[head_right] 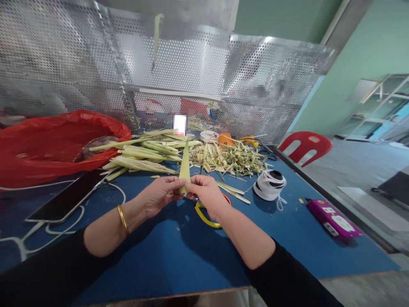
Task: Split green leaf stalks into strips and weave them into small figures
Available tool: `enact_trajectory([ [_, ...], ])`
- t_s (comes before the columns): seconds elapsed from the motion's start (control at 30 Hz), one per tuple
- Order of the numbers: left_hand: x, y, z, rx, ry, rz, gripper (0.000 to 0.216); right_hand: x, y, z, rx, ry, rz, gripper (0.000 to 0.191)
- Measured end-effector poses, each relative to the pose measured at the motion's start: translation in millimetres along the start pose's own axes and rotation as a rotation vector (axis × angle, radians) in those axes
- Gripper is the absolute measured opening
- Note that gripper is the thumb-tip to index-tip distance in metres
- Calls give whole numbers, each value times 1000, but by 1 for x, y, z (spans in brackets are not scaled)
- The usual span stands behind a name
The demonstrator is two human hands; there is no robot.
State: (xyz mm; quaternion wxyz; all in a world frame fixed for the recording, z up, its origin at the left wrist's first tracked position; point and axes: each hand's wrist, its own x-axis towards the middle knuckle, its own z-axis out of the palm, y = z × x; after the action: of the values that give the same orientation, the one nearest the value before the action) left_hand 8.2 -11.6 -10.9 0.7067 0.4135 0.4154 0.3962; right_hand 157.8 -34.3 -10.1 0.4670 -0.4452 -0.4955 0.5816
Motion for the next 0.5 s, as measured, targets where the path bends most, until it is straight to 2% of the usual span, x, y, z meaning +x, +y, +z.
enact_trajectory([
  [0.23,0,1,0,-77,-77,-58,19,2,0,0,232,-102,88,28],
  [0.5,1,0,-5,-66,-211,-88,18,0,-2,-1,332,-184,185,24],
])
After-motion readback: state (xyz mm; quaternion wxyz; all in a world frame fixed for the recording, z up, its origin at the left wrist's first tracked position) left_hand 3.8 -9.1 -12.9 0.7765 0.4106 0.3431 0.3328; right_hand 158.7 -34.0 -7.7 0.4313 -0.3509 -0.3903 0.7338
